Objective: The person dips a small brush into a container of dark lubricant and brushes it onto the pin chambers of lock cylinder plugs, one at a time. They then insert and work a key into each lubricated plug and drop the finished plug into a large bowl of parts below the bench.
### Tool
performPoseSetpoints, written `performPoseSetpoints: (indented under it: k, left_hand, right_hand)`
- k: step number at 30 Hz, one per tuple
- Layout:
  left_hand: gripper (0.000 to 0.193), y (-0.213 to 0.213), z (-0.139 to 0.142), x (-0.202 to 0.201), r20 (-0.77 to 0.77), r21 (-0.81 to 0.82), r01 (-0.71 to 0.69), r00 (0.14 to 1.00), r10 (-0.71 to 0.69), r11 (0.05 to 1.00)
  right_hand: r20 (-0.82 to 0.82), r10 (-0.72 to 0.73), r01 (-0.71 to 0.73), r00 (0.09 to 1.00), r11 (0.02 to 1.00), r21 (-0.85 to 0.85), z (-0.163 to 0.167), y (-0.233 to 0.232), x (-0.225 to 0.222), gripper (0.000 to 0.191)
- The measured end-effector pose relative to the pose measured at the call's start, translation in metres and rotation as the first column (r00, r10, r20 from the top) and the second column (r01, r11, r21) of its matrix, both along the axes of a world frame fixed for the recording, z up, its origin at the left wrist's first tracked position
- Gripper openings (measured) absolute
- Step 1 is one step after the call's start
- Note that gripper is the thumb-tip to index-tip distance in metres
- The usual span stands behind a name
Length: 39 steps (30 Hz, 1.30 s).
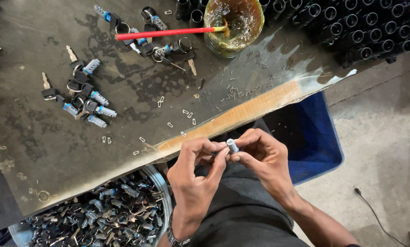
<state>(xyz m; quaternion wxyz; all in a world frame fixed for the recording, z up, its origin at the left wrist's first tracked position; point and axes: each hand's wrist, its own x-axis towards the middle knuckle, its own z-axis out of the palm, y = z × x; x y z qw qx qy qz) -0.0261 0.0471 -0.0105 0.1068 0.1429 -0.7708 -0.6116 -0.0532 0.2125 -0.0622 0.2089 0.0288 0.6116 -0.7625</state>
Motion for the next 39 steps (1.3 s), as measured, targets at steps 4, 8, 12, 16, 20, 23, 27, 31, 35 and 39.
performPoseSetpoints:
  k: [4,8,12,16,20,23,27,31,35,39]
  left_hand:
    - [0.027,0.000,-0.001,0.001,0.001,-0.003,0.019,1.000,-0.019,1.000]
    - [0.025,-0.002,-0.001,0.002,0.034,-0.064,0.029,0.999,-0.027,0.997]
    - [0.024,-0.005,-0.001,0.000,0.025,-0.098,0.065,0.998,-0.063,0.993]
    - [0.026,-0.012,0.002,-0.010,0.076,0.017,0.132,0.988,-0.133,0.991]
    - [0.027,-0.034,0.010,-0.040,0.045,0.173,0.108,0.992,-0.117,0.979]
    - [0.042,-0.057,0.015,-0.081,-0.063,0.109,-0.001,0.998,0.008,0.994]
    - [0.040,-0.069,0.027,-0.125,-0.282,-0.061,0.065,0.956,-0.080,0.996]
    - [0.011,-0.068,0.040,-0.137,-0.344,-0.205,0.057,0.931,-0.126,0.977]
    - [0.013,-0.061,0.040,-0.133,-0.438,-0.144,0.043,0.893,-0.103,0.989]
    - [0.015,-0.056,0.032,-0.136,-0.370,-0.086,0.080,0.923,-0.106,0.993]
  right_hand:
    - [-0.068,0.011,-0.008,0.998,0.999,0.031,0.002,-0.001,0.001,0.021]
    - [-0.196,0.044,-0.015,0.980,0.989,0.146,0.003,0.000,0.002,0.022]
    - [-0.333,0.081,-0.002,0.939,0.973,0.233,0.000,0.003,0.000,0.025]
    - [-0.052,0.052,-0.052,0.997,0.999,-0.002,-0.004,0.011,-0.001,0.023]
    - [0.364,0.069,0.047,0.929,0.952,-0.302,-0.014,0.013,-0.001,0.025]
    - [0.425,0.099,0.072,0.900,0.927,-0.369,-0.018,0.013,0.002,0.027]
    - [0.393,0.106,0.058,0.914,0.922,-0.383,-0.020,0.011,0.003,0.026]
    - [0.374,0.096,0.060,0.923,0.921,-0.385,-0.017,0.014,0.002,0.025]
    - [0.406,0.060,0.089,0.912,0.937,-0.339,-0.017,0.016,0.000,0.024]
    - [0.408,0.089,0.061,0.908,0.938,-0.341,-0.018,0.016,-0.003,0.023]
